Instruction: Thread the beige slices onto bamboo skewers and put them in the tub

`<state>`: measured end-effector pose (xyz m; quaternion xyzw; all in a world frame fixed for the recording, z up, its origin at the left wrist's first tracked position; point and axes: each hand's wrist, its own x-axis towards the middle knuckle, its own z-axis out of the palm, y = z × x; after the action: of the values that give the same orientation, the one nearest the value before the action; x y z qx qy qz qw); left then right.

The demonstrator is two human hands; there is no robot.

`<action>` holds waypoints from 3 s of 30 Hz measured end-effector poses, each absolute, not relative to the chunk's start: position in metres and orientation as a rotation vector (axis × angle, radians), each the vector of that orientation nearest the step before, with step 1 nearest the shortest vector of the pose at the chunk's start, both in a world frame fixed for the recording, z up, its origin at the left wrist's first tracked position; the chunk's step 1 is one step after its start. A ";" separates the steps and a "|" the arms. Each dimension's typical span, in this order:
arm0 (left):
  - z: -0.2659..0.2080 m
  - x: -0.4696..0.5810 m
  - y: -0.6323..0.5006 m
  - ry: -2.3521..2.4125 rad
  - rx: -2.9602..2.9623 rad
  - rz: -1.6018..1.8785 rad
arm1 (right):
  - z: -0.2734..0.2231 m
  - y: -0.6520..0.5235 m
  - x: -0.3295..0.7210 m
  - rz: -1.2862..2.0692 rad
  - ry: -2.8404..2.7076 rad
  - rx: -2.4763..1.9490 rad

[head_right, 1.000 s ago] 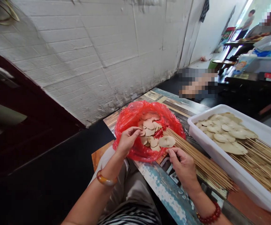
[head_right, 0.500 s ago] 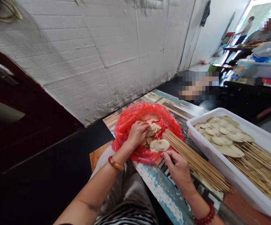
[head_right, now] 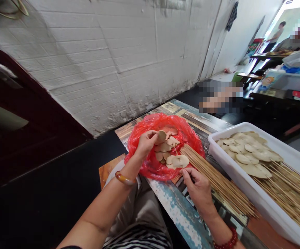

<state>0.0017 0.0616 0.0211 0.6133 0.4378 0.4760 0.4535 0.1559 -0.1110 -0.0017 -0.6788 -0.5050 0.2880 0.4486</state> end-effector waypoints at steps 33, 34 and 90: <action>0.018 0.008 0.012 0.766 0.621 1.058 | 0.002 -0.114 0.145 0.861 -1.355 -1.655; 0.018 0.009 0.011 0.773 0.622 1.060 | 0.004 -0.114 0.144 0.857 -1.370 -1.658; 0.022 0.014 0.002 0.678 0.699 1.136 | 0.003 -0.114 0.146 0.807 -1.388 -1.650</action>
<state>0.0144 0.0017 0.0218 0.3178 0.3082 0.5163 0.7331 0.1455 -0.1137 0.0033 -0.6544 -0.5506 0.3200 0.4076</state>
